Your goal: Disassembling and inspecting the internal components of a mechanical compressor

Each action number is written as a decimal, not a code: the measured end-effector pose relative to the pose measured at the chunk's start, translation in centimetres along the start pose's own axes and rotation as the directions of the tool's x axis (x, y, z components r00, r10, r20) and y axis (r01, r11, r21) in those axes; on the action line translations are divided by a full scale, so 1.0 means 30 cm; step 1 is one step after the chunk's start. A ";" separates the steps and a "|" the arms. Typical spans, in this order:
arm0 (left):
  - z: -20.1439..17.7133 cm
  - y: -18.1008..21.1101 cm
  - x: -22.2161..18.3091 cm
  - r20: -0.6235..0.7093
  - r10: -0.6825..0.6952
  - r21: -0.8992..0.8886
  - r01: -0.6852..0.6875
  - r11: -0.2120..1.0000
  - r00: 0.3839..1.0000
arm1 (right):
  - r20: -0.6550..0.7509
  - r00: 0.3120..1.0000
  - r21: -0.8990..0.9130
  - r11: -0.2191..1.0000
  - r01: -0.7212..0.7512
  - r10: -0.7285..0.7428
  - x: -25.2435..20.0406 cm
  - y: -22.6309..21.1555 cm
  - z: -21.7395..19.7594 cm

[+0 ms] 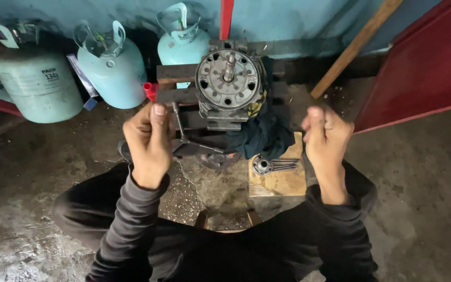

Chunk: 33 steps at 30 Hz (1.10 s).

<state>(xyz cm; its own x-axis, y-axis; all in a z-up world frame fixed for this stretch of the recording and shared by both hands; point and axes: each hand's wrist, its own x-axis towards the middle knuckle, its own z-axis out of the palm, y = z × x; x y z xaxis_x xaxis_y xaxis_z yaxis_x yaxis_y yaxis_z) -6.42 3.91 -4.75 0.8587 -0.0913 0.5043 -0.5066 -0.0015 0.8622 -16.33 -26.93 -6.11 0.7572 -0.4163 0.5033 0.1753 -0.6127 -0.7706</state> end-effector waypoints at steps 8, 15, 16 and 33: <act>0.020 0.015 -0.057 0.052 -0.022 -0.033 0.024 0.999 0.998 | -0.075 0.997 0.111 0.994 -0.012 0.021 -0.018 0.039 -0.026; 0.234 0.208 -0.145 0.389 -0.042 -0.110 0.092 0.990 0.920 | -0.108 0.987 0.148 0.984 -0.101 0.117 -0.022 0.091 -0.085; 0.275 0.183 -0.187 0.402 -0.050 -0.112 0.103 0.988 0.914 | -0.113 0.985 0.141 0.983 -0.115 0.131 -0.045 0.142 -0.095; 0.750 -0.647 -0.711 0.501 -0.774 0.529 0.570 0.628 0.388 | -0.229 0.854 0.228 0.879 -0.419 0.467 -0.236 0.581 -0.221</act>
<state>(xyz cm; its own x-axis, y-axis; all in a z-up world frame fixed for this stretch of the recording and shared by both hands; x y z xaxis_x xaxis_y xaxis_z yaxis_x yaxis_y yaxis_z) -16.67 -16.52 -33.31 0.6856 -0.5334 -0.4954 0.1298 -0.5800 0.8042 -22.81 -39.12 -20.51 0.5842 -0.7957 0.1596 -0.0199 -0.2106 -0.9774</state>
